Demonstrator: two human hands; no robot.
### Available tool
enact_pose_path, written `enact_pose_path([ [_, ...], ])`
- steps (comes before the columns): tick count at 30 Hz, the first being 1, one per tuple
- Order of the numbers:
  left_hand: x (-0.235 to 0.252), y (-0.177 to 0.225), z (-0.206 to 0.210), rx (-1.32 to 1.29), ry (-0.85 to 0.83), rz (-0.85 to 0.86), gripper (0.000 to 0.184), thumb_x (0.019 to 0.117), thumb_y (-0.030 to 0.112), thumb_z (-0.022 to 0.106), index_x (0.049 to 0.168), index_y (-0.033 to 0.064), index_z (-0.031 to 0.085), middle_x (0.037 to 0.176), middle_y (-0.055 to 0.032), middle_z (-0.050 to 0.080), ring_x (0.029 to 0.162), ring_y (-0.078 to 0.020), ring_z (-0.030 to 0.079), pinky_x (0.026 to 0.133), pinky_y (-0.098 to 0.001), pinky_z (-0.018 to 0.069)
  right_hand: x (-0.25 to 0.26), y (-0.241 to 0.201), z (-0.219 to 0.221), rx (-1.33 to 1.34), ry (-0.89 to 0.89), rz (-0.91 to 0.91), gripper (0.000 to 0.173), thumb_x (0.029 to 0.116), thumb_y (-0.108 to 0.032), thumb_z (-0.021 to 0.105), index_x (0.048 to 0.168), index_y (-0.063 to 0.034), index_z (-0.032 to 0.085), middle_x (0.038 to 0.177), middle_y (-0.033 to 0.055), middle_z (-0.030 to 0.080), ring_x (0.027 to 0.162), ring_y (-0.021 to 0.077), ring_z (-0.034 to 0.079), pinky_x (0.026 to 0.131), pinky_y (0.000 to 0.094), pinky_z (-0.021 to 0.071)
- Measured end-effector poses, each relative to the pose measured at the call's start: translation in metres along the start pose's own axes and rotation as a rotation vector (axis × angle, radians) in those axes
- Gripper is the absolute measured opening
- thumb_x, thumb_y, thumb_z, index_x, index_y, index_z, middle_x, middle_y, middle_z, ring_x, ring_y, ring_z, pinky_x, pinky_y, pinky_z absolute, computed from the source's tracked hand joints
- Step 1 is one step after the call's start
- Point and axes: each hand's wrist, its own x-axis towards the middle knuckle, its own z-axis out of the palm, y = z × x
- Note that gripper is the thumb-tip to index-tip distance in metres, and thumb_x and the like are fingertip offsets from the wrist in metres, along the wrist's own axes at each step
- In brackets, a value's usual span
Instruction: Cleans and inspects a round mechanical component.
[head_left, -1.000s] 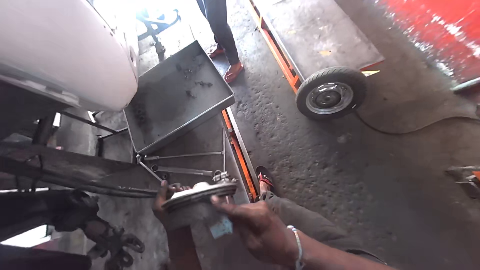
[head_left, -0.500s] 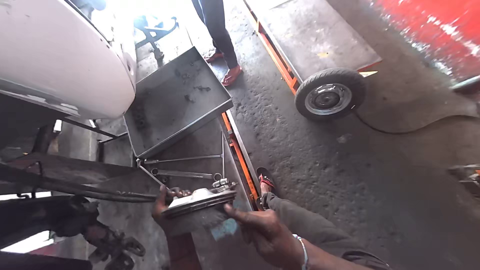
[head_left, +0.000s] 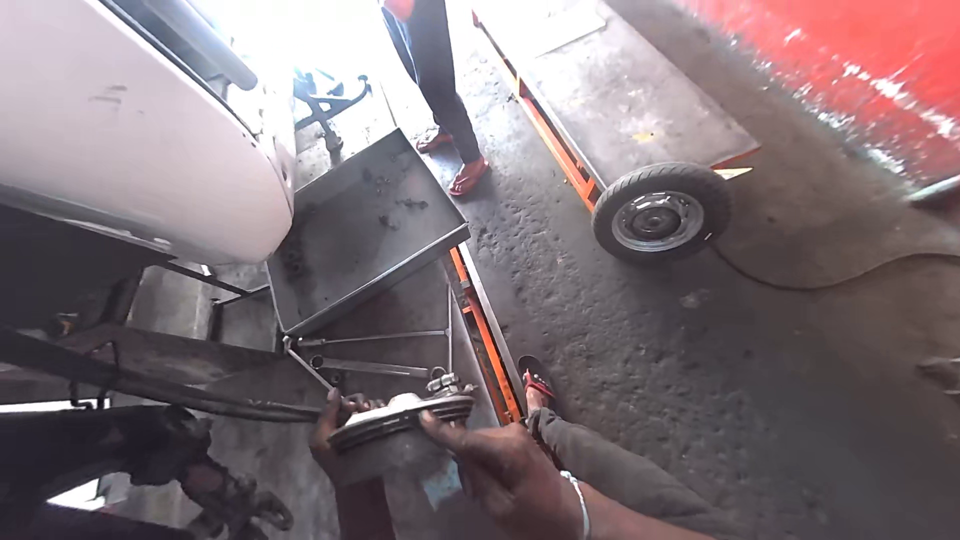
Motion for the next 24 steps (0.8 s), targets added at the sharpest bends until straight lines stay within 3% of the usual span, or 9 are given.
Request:
enact_pose_path([
  [2, 0.005, -0.006, -0.01, -0.026, -0.081, 0.002, 0.053, 0.11, 0.022, 0.026, 0.069, 0.0117, 0.058, 0.059, 0.0006, 0.062, 0.053, -0.0097, 0.063, 0.055, -0.027, 0.0576, -0.008, -0.004, -0.002, -0.021, -0.037, -0.001, 0.039, 0.0982, 0.001, 0.05, 0.134, 0.0008, 0.066, 0.066, 0.0141, 0.064, 0.051, 0.0188, 0.057, 0.053, 0.033, 0.0508],
  [4, -0.001, 0.001, 0.005, 0.034, -0.043, 0.0, 0.058, 0.1116, 0.023, 0.021, 0.065, 0.0152, 0.055, 0.056, 0.0033, 0.063, 0.049, -0.0064, 0.062, 0.052, -0.0221, 0.0562, -0.021, -0.008, -0.006, -0.016, -0.048, 0.027, 0.038, 0.0982, 0.003, 0.05, 0.132, 0.0034, 0.067, 0.066, 0.0158, 0.065, 0.051, 0.0196, 0.057, 0.054, 0.033, 0.0514],
  [7, 0.003, -0.006, -0.008, 0.003, -0.056, 0.037, 0.049, 0.1075, 0.02, 0.029, 0.07, 0.0155, 0.06, 0.061, 0.004, 0.064, 0.056, -0.0061, 0.064, 0.058, -0.0241, 0.0577, -0.007, -0.007, -0.007, -0.072, -0.047, 0.031, 0.039, 0.1003, -0.001, 0.05, 0.135, -0.0011, 0.066, 0.063, 0.0106, 0.063, 0.049, 0.0151, 0.056, 0.051, 0.0299, 0.0515],
  [10, -0.005, -0.002, 0.001, -0.051, -0.004, 0.009, 0.05, 0.1085, 0.019, 0.031, 0.067, 0.0133, 0.058, 0.059, 0.0027, 0.062, 0.052, -0.0073, 0.063, 0.055, -0.0246, 0.0575, 0.014, -0.023, -0.005, -0.204, -0.121, 0.054, 0.046, 0.0943, -0.001, 0.051, 0.137, -0.0052, 0.066, 0.059, 0.0091, 0.061, 0.048, 0.0211, 0.056, 0.049, 0.0405, 0.0483],
  [13, -0.008, 0.003, 0.01, -0.039, 0.02, -0.008, 0.052, 0.1094, 0.019, 0.032, 0.064, 0.012, 0.055, 0.056, 0.0011, 0.06, 0.049, -0.0085, 0.061, 0.052, -0.0248, 0.0566, -0.009, -0.037, -0.01, -0.218, -0.123, 0.128, 0.04, 0.099, -0.001, 0.052, 0.135, -0.004, 0.067, 0.062, 0.0117, 0.064, 0.049, 0.0232, 0.058, 0.05, 0.0428, 0.0506],
  [16, -0.011, -0.001, 0.007, 0.037, 0.139, 0.035, 0.04, 0.1089, 0.017, 0.041, 0.075, 0.0086, 0.06, 0.06, 0.0017, 0.061, 0.052, -0.0066, 0.061, 0.054, -0.0225, 0.0557, -0.005, -0.037, -0.011, -0.327, -0.097, 0.09, 0.042, 0.0976, -0.003, 0.05, 0.136, -0.0056, 0.068, 0.059, 0.0084, 0.06, 0.047, 0.0208, 0.055, 0.047, 0.04, 0.0482],
  [18, -0.009, -0.001, 0.012, 0.068, 0.181, 0.045, 0.036, 0.1088, 0.017, 0.043, 0.077, 0.0078, 0.058, 0.06, 0.0022, 0.058, 0.051, -0.0062, 0.057, 0.053, -0.0219, 0.0538, 0.022, -0.042, -0.009, -0.448, -0.149, 0.061, 0.045, 0.0948, -0.005, 0.052, 0.136, -0.0103, 0.069, 0.063, 0.0098, 0.065, 0.052, 0.0263, 0.062, 0.05, 0.0459, 0.0512],
  [20, -0.011, -0.002, 0.012, 0.044, 0.17, 0.068, 0.038, 0.1076, 0.014, 0.044, 0.073, 0.0053, 0.059, 0.058, -0.0007, 0.059, 0.05, -0.009, 0.058, 0.052, -0.0236, 0.0538, 0.03, -0.053, -0.01, -0.499, -0.266, 0.087, 0.046, 0.0976, -0.006, 0.051, 0.14, -0.0147, 0.066, 0.067, 0.0118, 0.068, 0.059, 0.0314, 0.066, 0.056, 0.0514, 0.053],
  [24, -0.021, 0.006, 0.025, 0.104, 0.193, 0.112, 0.043, 0.1084, 0.012, 0.041, 0.069, 0.0093, 0.058, 0.056, 0.0038, 0.062, 0.048, -0.0049, 0.06, 0.05, -0.0207, 0.0538, 0.009, -0.058, -0.016, -0.587, -0.19, -0.037, 0.042, 0.0947, -0.006, 0.054, 0.133, -0.0102, 0.071, 0.058, 0.0089, 0.063, 0.046, 0.027, 0.06, 0.043, 0.0456, 0.0487],
])
